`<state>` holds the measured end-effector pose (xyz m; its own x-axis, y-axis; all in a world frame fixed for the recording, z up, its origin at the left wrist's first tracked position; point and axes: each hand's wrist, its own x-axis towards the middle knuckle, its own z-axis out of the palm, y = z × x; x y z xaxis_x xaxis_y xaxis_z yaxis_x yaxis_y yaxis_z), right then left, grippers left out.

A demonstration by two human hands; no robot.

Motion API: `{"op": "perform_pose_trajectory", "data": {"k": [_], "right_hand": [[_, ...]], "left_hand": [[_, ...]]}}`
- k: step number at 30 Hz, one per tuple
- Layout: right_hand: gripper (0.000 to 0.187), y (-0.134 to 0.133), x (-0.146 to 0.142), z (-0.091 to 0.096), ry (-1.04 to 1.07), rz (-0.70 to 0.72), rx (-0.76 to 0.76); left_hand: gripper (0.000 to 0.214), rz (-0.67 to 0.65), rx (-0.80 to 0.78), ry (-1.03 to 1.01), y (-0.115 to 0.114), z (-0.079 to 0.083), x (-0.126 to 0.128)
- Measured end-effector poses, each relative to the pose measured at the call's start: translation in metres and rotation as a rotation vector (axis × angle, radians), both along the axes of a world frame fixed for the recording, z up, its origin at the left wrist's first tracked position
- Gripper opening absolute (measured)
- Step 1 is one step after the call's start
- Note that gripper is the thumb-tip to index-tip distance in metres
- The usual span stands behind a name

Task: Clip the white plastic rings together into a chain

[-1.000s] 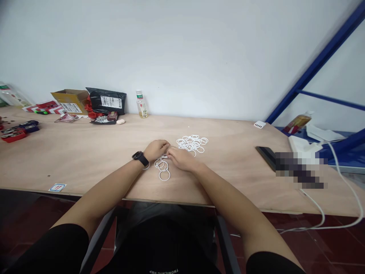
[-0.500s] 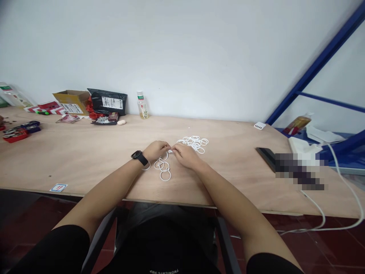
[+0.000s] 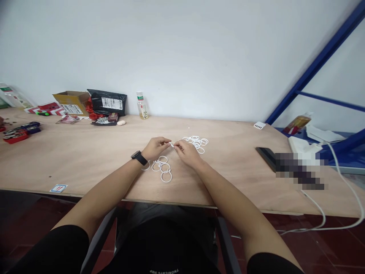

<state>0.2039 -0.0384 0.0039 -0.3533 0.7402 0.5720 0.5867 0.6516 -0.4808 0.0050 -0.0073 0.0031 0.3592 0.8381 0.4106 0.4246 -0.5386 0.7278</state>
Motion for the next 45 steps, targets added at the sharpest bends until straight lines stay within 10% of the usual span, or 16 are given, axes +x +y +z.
{"op": "perform_pose_trajectory", "data": {"k": [6,17,35,45], "right_hand": [[0.012,0.001,0.002,-0.001,0.094,-0.032,-0.027],[0.021,-0.001,-0.002,-0.003,0.193,-0.034,-0.094],[0.024,-0.002,-0.007,-0.006,0.277,-0.011,-0.169],[0.026,0.016,0.027,0.005,-0.284,-0.36,-0.021]], "left_hand": [[0.03,-0.066,-0.188,-0.224,0.004,-0.002,0.001],[0.02,-0.112,0.261,-0.177,-0.009,0.0,0.012],[0.021,-0.009,0.133,-0.165,-0.013,0.001,0.016],[0.034,0.036,0.011,0.572,0.0,0.018,-0.02]]}}
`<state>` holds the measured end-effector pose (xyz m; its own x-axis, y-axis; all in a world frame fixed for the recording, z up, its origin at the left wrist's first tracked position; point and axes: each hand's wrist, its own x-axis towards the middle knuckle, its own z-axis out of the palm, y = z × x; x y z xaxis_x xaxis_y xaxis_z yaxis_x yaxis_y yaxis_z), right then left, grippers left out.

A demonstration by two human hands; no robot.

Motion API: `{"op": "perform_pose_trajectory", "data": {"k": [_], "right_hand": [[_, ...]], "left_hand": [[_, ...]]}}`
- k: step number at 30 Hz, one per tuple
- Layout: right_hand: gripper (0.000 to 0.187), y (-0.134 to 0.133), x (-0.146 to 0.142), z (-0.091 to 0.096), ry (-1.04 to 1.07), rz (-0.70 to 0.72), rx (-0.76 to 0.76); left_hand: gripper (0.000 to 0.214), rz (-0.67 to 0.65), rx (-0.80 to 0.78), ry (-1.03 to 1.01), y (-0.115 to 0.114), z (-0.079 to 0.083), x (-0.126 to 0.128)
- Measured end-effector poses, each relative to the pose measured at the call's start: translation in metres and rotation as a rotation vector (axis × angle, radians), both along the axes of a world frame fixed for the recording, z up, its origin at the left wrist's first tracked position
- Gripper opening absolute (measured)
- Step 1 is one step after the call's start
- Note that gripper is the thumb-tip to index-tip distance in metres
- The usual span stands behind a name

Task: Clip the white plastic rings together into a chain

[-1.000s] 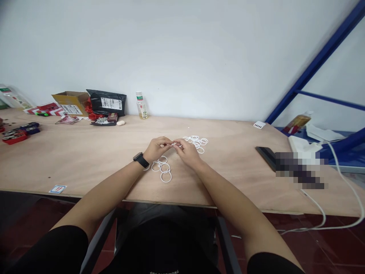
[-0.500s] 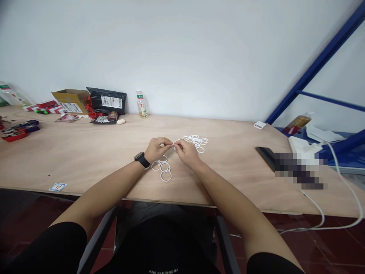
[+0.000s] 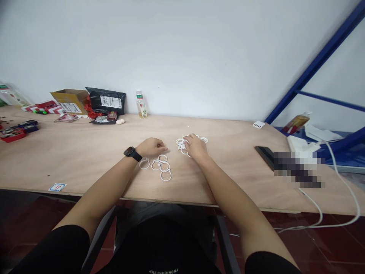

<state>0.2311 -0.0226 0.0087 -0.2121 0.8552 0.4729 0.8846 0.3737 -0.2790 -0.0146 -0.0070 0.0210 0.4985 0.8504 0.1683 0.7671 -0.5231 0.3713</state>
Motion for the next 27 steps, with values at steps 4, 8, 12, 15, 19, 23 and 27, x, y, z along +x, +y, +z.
{"op": "perform_pose_trajectory", "data": {"k": [4,8,12,15,19,23,27], "right_hand": [[0.022,-0.009,-0.013,-0.002,0.046,0.233,-0.055],[0.024,-0.024,-0.041,-0.009,0.083,0.648,-0.184],[0.024,-0.028,-0.051,-0.014,0.049,0.686,-0.242],[0.026,-0.026,-0.048,-0.016,0.028,0.634,-0.236],[0.031,-0.025,-0.045,-0.014,0.038,0.566,-0.24],[0.032,-0.026,-0.046,-0.013,0.026,0.506,-0.242],[0.024,-0.022,-0.044,-0.015,-0.033,0.375,-0.257]], "left_hand": [[0.032,0.063,0.002,0.077,0.001,-0.002,0.0],[0.031,0.1,0.04,0.052,-0.001,-0.005,0.006],[0.029,0.093,0.08,-0.027,0.0,-0.009,0.007],[0.027,0.069,0.124,-0.101,0.002,-0.013,0.006],[0.026,0.045,0.157,-0.169,0.004,-0.017,0.006],[0.024,0.046,0.138,-0.159,0.005,-0.018,0.007],[0.024,0.027,0.108,-0.134,0.004,-0.018,0.009]]}}
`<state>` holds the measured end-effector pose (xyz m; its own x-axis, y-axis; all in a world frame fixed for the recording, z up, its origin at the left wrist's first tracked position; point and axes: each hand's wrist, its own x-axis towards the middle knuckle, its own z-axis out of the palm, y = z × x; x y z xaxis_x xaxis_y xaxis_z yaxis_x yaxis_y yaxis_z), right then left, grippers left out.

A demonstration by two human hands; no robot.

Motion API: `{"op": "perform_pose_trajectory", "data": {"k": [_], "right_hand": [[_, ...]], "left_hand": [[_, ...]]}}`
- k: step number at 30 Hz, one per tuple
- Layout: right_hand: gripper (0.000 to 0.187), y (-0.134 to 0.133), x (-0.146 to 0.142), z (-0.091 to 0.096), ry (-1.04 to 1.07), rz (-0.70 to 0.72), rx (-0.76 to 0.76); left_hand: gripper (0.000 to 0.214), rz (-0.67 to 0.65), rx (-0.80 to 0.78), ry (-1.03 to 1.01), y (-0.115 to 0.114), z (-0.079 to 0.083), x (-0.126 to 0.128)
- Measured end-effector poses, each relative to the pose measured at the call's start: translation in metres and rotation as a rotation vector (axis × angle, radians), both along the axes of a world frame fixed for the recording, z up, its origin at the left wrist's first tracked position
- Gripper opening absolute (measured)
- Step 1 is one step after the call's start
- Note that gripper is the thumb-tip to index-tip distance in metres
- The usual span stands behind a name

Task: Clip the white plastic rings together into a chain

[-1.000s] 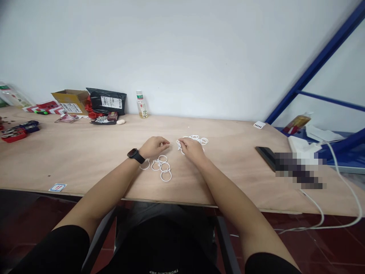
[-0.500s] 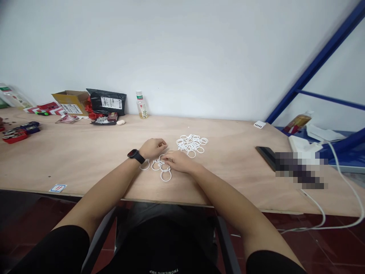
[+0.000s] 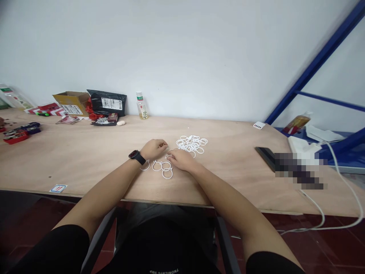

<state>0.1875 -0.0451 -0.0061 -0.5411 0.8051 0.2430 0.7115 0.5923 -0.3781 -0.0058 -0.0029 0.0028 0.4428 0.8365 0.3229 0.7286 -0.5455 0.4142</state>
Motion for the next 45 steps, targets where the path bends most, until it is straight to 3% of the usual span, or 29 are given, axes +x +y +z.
{"op": "perform_pose_trajectory", "data": {"k": [4,9,18,25,33,38,43,45], "right_hand": [[0.019,0.002,0.004,0.0,-0.038,-0.127,-0.012],[0.013,0.002,0.006,0.004,-0.071,-0.129,0.047],[0.021,0.01,0.012,0.002,0.398,-0.124,0.115],[0.021,0.007,0.012,0.003,0.514,-0.104,0.07],[0.021,0.003,0.008,0.006,0.479,-0.124,0.125],[0.024,0.008,0.014,0.008,0.28,-0.134,0.258],[0.024,0.011,0.027,0.014,0.067,-0.307,0.293],[0.023,0.009,0.025,0.015,0.064,-0.283,0.254]], "left_hand": [[0.025,-0.065,-0.018,0.022,-0.001,-0.001,0.002],[0.025,-0.166,-0.034,0.066,-0.004,0.0,0.004],[0.027,-0.207,0.15,-0.093,-0.01,0.006,0.011],[0.027,-0.239,0.268,-0.13,-0.009,0.005,0.011],[0.028,-0.208,0.254,-0.111,-0.015,0.008,0.014],[0.024,-0.192,0.219,-0.101,-0.011,0.01,0.014],[0.022,-0.065,0.242,-0.178,-0.008,0.011,0.01],[0.023,-0.021,0.243,-0.199,-0.008,0.01,0.009]]}}
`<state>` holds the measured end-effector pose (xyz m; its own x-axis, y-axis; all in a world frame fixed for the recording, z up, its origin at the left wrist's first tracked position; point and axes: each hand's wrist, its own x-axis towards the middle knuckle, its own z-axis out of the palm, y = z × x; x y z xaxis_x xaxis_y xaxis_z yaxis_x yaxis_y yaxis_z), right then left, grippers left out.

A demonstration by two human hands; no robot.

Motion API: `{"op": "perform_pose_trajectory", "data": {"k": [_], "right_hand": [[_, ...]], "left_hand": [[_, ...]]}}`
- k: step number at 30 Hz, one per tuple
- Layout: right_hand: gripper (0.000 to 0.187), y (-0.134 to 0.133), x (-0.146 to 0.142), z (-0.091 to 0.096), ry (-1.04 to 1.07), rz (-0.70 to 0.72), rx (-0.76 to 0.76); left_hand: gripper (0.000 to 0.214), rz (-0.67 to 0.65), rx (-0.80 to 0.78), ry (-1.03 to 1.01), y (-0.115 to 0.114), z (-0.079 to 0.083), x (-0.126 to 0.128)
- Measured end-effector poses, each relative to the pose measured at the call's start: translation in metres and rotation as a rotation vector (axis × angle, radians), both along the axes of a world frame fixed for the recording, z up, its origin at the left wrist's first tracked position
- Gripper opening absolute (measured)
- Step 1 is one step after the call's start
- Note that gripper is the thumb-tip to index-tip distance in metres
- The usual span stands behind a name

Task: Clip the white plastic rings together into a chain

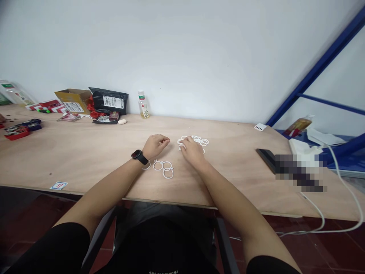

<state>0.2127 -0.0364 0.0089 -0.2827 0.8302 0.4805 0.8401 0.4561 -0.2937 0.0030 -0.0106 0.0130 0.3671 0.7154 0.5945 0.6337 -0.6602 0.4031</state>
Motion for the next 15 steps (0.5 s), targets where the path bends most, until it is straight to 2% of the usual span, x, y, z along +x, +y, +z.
{"op": "perform_pose_trajectory", "data": {"k": [4,7,11,15], "right_hand": [[0.017,-0.009,-0.019,-0.005,0.007,0.327,-0.134],[0.014,-0.013,-0.031,-0.012,-0.017,0.458,-0.217],[0.01,-0.009,-0.033,-0.018,-0.032,0.461,-0.235],[0.011,-0.004,-0.026,-0.018,0.042,0.351,-0.139]], "left_hand": [[0.022,0.026,-0.011,-0.006,0.0,0.0,0.0],[0.023,0.018,-0.014,0.002,0.0,-0.001,0.001],[0.024,0.0,-0.013,0.021,0.0,-0.003,0.002],[0.024,-0.028,-0.035,0.048,0.001,-0.006,0.002]]}}
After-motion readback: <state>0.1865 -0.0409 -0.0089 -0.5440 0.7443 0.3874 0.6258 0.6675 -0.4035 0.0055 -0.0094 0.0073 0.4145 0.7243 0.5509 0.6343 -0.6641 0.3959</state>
